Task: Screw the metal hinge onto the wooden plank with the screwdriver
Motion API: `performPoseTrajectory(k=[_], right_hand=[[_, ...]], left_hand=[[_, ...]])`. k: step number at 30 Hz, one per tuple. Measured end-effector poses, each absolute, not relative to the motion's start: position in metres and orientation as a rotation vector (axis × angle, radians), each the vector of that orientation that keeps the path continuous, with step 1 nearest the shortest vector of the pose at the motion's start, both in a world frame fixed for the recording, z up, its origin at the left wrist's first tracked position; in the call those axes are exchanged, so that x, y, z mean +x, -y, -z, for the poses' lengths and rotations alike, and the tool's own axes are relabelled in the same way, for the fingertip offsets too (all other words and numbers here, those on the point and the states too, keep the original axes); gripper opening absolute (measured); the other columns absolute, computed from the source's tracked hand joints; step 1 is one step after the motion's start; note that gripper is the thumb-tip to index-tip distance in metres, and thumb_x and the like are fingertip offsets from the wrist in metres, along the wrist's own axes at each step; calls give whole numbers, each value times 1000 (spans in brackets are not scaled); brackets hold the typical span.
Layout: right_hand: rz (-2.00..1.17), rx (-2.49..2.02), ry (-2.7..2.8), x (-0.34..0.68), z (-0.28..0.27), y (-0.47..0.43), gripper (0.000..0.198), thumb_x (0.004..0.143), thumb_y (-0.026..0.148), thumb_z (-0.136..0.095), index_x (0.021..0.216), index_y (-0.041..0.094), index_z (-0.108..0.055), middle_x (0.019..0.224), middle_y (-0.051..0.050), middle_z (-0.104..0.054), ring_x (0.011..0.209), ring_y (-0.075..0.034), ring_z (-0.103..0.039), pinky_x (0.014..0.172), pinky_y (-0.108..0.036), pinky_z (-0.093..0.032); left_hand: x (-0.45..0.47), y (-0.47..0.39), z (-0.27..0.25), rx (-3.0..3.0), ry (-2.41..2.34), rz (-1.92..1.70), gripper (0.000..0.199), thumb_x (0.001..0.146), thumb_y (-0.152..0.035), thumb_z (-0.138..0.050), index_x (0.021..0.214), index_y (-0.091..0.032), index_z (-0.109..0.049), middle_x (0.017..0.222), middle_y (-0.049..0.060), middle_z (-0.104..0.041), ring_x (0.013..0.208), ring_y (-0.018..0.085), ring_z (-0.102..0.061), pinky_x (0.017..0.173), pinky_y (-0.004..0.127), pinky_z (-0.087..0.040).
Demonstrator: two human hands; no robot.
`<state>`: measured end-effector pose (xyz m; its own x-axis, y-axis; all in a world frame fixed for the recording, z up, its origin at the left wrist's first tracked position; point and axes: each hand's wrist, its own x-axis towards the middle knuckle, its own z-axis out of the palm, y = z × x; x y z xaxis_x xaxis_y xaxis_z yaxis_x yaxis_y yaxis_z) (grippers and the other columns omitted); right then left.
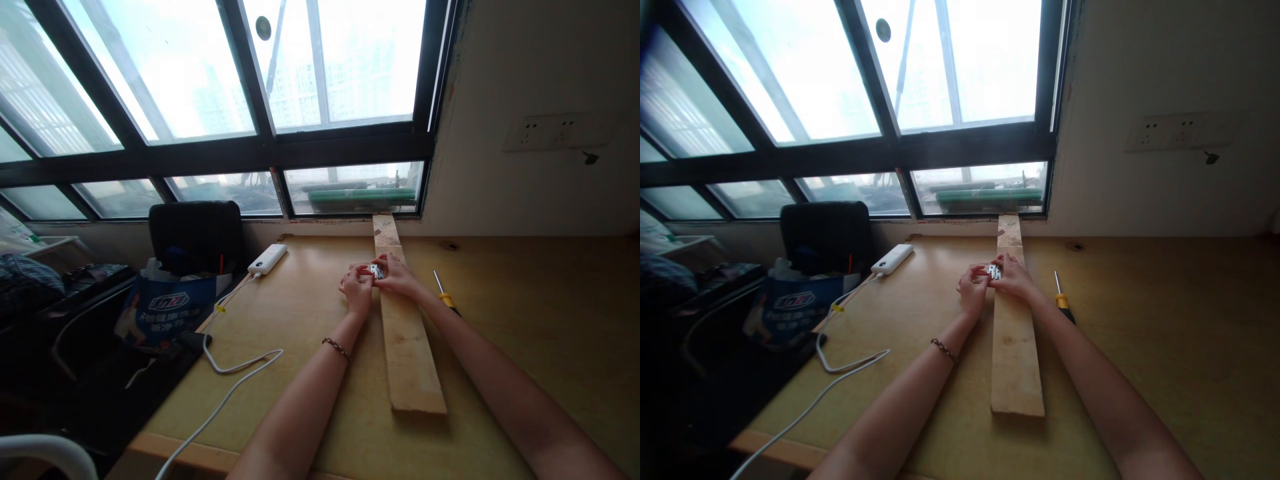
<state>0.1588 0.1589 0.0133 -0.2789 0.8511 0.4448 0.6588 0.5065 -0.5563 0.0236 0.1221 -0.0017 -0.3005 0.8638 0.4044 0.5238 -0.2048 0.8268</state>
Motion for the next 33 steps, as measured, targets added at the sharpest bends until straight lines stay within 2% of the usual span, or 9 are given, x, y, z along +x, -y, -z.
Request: performPoseTrajectory(k=[5, 11, 17, 26, 33], right_hand=[[-333, -1230, 2030, 159, -12, -160, 56, 56, 41, -73, 102, 20, -49, 108, -7, -58, 101, -24, -53, 86, -37, -42], [-332, -1229, 2031, 159, -9, -163, 56, 56, 41, -73, 101, 20, -48, 107, -7, -59, 102, -24, -53, 86, -37, -41], [-341, -1221, 2029, 159, -11, -162, 57, 55, 40, -72, 102, 20, -49, 108, -7, -59, 102, -25, -53, 86, -37, -41], [-344, -1212, 2024, 160, -10, -162, 54, 55, 34, -72, 102, 20, -49, 107, -6, -58, 102, -24, -53, 86, -36, -41], [-333, -1226, 2036, 159, -10, -163, 54, 56, 35, -73, 102, 20, -48, 109, -7, -57, 103, -25, -52, 87, -37, -41]], left_hand=[[23, -125, 5, 1668, -1711, -1487, 18, 73, -28, -60, 89, -31, -67, 94, -1, -68, 101, 20, -52, 97, 43, -23], [22, -126, 6, 1677, -1696, -1517, 10, 70, -31, -64, 78, -29, -69, 93, -2, -67, 98, 19, -53, 94, 40, -26], [23, -126, 6, 1624, -1696, -1542, 10, 70, -31, -64, 78, -29, -69, 96, -1, -66, 100, 19, -54, 101, 43, -18], [25, -126, 7, 1656, -1727, -1501, 9, 71, -31, -62, 78, -27, -66, 90, -1, -66, 100, 19, -53, 101, 43, -18], [25, -124, 5, 1673, -1683, -1509, 11, 72, -25, -59, 81, -26, -65, 94, 0, -65, 102, 19, -52, 101, 43, -18]])
